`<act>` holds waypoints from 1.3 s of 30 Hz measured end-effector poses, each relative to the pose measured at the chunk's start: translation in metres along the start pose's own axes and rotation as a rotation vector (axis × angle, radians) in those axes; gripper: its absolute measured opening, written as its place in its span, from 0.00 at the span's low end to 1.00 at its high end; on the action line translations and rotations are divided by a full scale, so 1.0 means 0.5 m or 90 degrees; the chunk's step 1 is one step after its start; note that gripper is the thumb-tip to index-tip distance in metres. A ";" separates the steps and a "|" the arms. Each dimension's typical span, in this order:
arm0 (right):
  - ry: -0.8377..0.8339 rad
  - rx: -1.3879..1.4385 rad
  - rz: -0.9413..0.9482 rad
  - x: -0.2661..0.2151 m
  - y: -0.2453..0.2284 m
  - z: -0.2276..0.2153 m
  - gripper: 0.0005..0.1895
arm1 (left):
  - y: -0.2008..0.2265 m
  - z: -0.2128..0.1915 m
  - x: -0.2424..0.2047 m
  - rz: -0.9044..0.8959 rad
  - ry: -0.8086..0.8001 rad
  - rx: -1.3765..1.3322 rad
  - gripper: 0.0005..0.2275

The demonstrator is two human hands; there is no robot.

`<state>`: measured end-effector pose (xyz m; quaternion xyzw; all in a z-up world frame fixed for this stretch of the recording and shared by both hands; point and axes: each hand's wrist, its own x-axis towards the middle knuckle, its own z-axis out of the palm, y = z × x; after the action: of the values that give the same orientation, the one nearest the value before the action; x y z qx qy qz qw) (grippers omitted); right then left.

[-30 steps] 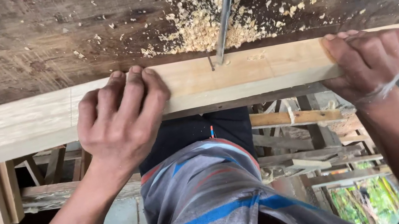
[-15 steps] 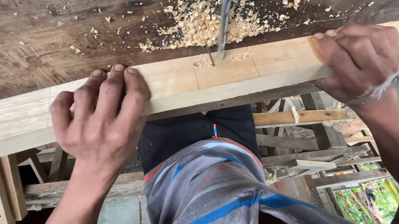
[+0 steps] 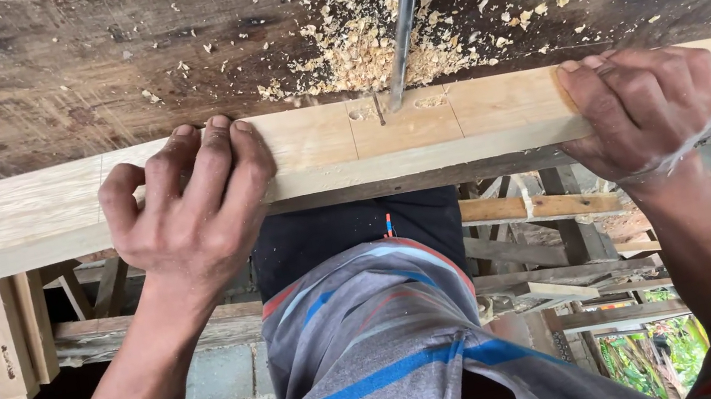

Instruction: Drilling multiple holes into a wooden beam using a power drill at a workbench

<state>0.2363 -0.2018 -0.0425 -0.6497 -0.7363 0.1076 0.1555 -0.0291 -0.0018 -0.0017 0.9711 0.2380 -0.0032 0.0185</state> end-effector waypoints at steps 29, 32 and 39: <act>0.028 -0.014 0.007 0.031 0.011 -0.005 0.27 | -0.010 -0.009 0.025 -0.004 0.004 0.022 0.04; 0.038 -0.017 0.009 0.028 0.012 -0.003 0.28 | -0.011 -0.012 0.024 0.001 -0.007 0.025 0.03; 0.089 -0.064 -0.022 0.013 0.022 0.015 0.29 | -0.008 -0.040 0.042 -0.017 -0.044 0.015 0.03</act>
<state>0.2431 -0.1935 -0.0527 -0.6498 -0.7392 0.0223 0.1755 -0.0123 0.0124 0.0178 0.9672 0.2504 -0.0399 0.0155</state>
